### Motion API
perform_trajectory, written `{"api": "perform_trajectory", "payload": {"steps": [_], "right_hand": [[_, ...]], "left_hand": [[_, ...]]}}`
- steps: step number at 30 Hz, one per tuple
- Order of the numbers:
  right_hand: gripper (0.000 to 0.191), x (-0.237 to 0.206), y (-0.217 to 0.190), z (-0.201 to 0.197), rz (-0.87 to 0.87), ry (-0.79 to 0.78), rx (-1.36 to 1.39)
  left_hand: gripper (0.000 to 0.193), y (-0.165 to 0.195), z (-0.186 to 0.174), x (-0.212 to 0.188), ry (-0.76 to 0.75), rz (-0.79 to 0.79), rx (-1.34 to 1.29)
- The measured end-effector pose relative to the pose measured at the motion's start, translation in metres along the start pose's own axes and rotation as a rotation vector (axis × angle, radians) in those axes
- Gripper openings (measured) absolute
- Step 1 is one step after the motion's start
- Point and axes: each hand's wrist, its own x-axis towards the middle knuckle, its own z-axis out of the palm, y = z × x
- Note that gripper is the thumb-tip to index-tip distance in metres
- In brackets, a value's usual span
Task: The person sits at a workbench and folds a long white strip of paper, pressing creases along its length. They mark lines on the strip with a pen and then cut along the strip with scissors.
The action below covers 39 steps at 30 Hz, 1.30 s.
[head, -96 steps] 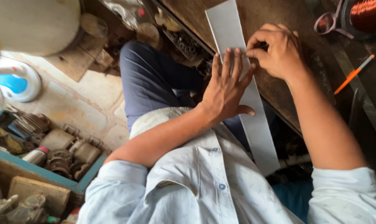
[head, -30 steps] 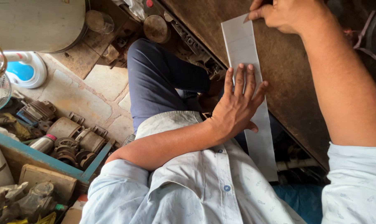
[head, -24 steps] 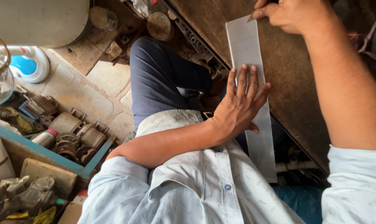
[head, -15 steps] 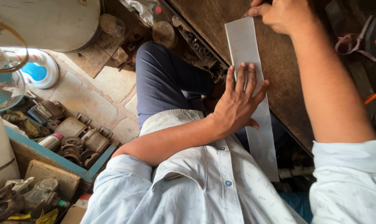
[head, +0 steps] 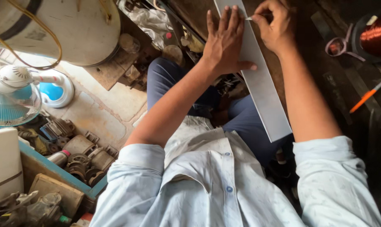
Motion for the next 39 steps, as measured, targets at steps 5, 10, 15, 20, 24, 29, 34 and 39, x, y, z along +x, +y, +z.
{"api": "perform_trajectory", "payload": {"steps": [5, 10, 15, 20, 24, 29, 34, 39], "right_hand": [[0.014, 0.003, -0.004, -0.007, 0.262, -0.201, -0.173], [0.016, -0.009, -0.003, -0.018, 0.043, -0.281, -0.401], [0.02, -0.048, -0.001, -0.041, 0.115, -0.332, -0.493], [0.017, -0.054, 0.005, -0.027, 0.248, -0.313, -0.277], [0.015, -0.05, 0.018, -0.01, 0.142, -0.226, -0.302], [0.017, -0.066, 0.036, -0.019, 0.185, -0.267, -0.303], [0.017, -0.071, 0.032, -0.029, 0.245, -0.3, -0.399], [0.013, -0.083, 0.035, -0.037, 0.241, -0.398, -0.407]], "left_hand": [[0.146, 0.004, 0.009, 0.001, 0.058, 0.007, -0.017], [0.144, 0.008, 0.002, 0.004, -0.014, -0.042, 0.041], [0.14, 0.022, -0.004, 0.008, -0.064, -0.022, 0.186], [0.14, 0.031, -0.016, 0.004, -0.129, -0.044, 0.412], [0.135, 0.026, -0.026, -0.002, -0.113, -0.055, 0.345], [0.133, 0.033, -0.032, 0.002, -0.173, -0.066, 0.325], [0.131, 0.037, -0.035, 0.004, -0.215, -0.069, 0.321], [0.134, 0.035, -0.034, 0.01, -0.234, -0.073, 0.309]]}}
